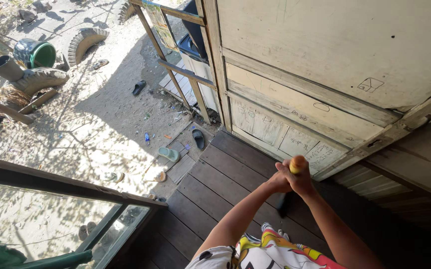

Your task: The person sweeps a wooden floor using a broom, pushing debris toward and through an open doorway.

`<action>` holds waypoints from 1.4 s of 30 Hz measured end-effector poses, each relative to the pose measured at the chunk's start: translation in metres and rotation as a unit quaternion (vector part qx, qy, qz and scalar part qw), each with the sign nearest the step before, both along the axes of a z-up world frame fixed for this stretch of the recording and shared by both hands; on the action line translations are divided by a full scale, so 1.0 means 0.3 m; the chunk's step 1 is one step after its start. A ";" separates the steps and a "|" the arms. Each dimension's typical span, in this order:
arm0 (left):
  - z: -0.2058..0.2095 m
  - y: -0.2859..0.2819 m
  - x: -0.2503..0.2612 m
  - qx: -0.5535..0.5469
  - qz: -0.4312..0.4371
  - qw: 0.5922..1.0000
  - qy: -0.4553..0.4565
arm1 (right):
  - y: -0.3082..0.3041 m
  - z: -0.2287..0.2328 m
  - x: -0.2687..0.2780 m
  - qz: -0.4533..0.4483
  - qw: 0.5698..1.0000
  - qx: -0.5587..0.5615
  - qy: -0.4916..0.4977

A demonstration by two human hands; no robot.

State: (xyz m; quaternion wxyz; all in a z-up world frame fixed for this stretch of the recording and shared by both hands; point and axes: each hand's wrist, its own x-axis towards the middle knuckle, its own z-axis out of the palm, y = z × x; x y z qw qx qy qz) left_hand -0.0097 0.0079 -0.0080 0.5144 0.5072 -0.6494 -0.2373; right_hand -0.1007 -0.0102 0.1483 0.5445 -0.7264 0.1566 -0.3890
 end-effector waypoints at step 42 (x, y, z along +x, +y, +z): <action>-0.023 -0.197 0.092 0.166 0.125 0.969 -0.136 | -0.291 0.043 -0.144 0.093 0.987 0.128 -0.009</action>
